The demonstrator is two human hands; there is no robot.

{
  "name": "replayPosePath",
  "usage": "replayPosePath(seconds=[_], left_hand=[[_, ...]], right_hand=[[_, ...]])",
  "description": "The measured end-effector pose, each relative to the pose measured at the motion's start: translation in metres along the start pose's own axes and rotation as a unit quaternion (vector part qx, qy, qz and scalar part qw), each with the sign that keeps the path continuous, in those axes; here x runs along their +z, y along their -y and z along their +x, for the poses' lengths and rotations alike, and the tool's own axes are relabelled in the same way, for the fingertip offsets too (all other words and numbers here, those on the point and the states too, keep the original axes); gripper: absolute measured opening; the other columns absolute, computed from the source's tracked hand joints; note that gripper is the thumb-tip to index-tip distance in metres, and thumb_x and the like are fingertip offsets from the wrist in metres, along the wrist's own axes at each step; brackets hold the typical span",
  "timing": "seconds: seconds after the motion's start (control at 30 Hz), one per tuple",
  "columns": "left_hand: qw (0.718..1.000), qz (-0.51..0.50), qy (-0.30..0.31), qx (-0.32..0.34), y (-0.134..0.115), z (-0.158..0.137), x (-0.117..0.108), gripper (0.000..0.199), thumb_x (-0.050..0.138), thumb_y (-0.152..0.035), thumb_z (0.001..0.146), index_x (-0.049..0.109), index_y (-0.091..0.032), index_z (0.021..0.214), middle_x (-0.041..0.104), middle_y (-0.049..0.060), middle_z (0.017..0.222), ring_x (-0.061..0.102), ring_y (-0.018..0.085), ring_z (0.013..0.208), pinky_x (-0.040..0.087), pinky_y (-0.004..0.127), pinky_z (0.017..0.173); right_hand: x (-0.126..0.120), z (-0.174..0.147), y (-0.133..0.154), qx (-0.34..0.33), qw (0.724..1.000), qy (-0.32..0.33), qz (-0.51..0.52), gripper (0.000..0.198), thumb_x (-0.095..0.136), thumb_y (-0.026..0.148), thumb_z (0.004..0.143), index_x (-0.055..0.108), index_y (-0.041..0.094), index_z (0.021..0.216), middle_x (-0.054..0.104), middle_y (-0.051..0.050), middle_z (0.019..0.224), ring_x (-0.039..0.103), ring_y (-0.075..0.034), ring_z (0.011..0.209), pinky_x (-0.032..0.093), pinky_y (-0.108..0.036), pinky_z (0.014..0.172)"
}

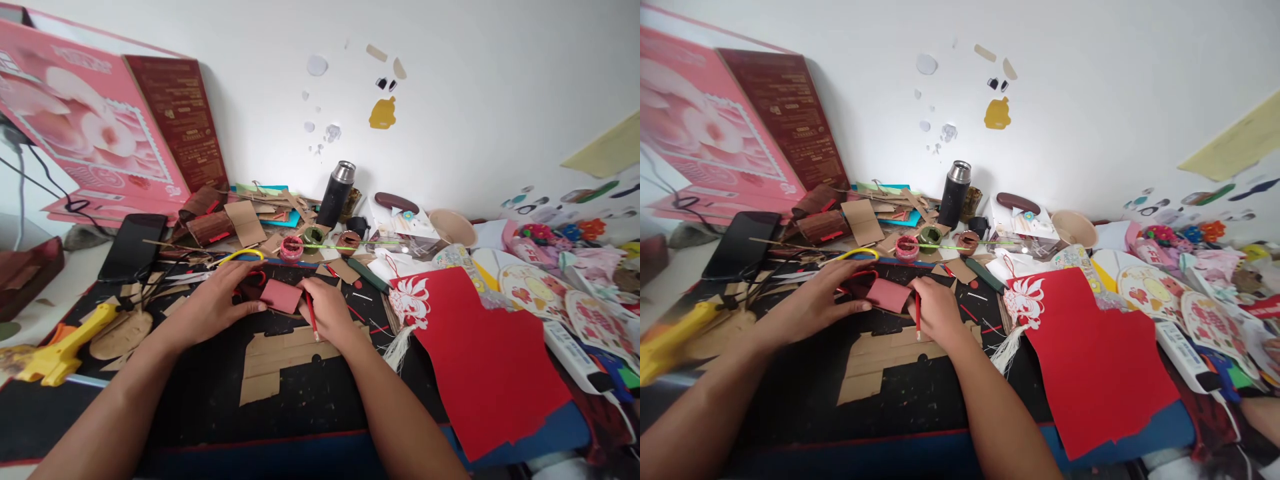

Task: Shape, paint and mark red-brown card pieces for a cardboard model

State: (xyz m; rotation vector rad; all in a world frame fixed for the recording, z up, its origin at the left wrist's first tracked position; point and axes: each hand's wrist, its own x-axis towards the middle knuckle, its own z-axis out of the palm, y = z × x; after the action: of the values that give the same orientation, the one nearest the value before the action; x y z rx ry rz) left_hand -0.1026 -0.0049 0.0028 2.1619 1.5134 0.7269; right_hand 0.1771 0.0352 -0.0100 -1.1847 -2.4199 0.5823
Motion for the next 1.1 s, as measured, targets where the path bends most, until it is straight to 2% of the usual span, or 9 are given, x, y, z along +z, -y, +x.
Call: replayPosePath(seconds=[0.13,0.2,0.3,0.37,0.47,0.67,0.8,1.1], left_hand=[[1.000,-0.015,0.007,-0.009,-0.004,0.001,-0.002,0.082,0.064,-0.076,0.097,0.054,-0.023,0.158,0.061,0.017,0.161,0.056,0.040,0.149,0.044,0.061,0.125],[0.999,-0.033,0.010,-0.019,-0.006,0.001,-0.002,0.077,0.066,-0.074,0.097,0.057,-0.024,0.154,0.066,0.016,0.153,0.064,0.038,0.138,0.051,0.058,0.119],[0.997,-0.067,0.003,-0.021,-0.006,0.001,-0.003,0.061,0.069,-0.069,0.097,0.065,-0.024,0.137,0.072,0.013,0.137,0.072,0.034,0.119,0.060,0.052,0.107],[0.998,-0.066,0.002,0.000,-0.003,0.002,-0.003,0.051,0.070,-0.066,0.096,0.072,-0.024,0.125,0.073,0.013,0.134,0.070,0.034,0.123,0.058,0.052,0.110],[0.998,-0.042,0.021,0.036,0.003,0.003,-0.002,0.042,0.070,-0.064,0.097,0.079,-0.027,0.114,0.074,0.012,0.138,0.063,0.038,0.137,0.048,0.059,0.122],[0.998,-0.050,0.030,0.038,0.009,0.004,0.004,0.039,0.070,-0.059,0.097,0.081,-0.028,0.119,0.074,0.012,0.138,0.062,0.038,0.138,0.048,0.060,0.122],[0.996,-0.065,0.040,0.047,0.004,0.005,0.005,0.035,0.068,-0.057,0.099,0.084,-0.030,0.114,0.076,0.010,0.131,0.063,0.036,0.135,0.046,0.058,0.123],[0.994,-0.086,0.050,0.036,0.005,0.007,0.005,0.043,0.069,-0.068,0.098,0.086,-0.031,0.114,0.075,0.009,0.133,0.065,0.033,0.131,0.050,0.051,0.120]], right_hand=[[0.004,-0.001,-0.003,0.001,1.000,-0.013,0.013,0.015,0.066,0.016,0.100,0.071,0.023,0.113,0.076,-0.006,0.108,0.074,-0.024,0.097,0.046,-0.031,0.080],[0.005,-0.001,-0.004,0.000,1.000,-0.018,0.017,0.015,0.067,0.016,0.099,0.072,0.023,0.112,0.076,-0.006,0.107,0.073,-0.024,0.095,0.046,-0.030,0.079],[0.006,-0.001,-0.005,-0.002,1.000,-0.020,0.020,0.015,0.067,0.016,0.099,0.072,0.023,0.111,0.076,-0.006,0.106,0.073,-0.023,0.094,0.046,-0.030,0.079],[0.005,-0.001,-0.004,-0.001,1.000,-0.019,0.020,0.015,0.067,0.016,0.099,0.072,0.023,0.112,0.076,-0.006,0.106,0.073,-0.023,0.094,0.046,-0.030,0.079],[0.002,0.000,-0.001,0.010,1.000,-0.010,0.022,0.016,0.067,0.013,0.098,0.072,0.023,0.111,0.075,-0.007,0.107,0.074,-0.024,0.094,0.046,-0.031,0.079],[-0.007,0.002,0.008,0.011,0.999,0.009,0.035,0.014,0.067,0.012,0.099,0.070,0.021,0.109,0.075,-0.008,0.109,0.073,-0.025,0.099,0.047,-0.032,0.080],[-0.007,0.002,0.007,0.013,0.999,0.015,0.030,0.013,0.066,0.012,0.099,0.069,0.020,0.109,0.075,-0.008,0.109,0.073,-0.025,0.099,0.046,-0.032,0.080],[-0.006,0.002,0.009,0.016,1.000,0.017,0.018,0.013,0.066,0.015,0.100,0.069,0.021,0.110,0.075,-0.008,0.111,0.072,-0.024,0.099,0.045,-0.032,0.079]])
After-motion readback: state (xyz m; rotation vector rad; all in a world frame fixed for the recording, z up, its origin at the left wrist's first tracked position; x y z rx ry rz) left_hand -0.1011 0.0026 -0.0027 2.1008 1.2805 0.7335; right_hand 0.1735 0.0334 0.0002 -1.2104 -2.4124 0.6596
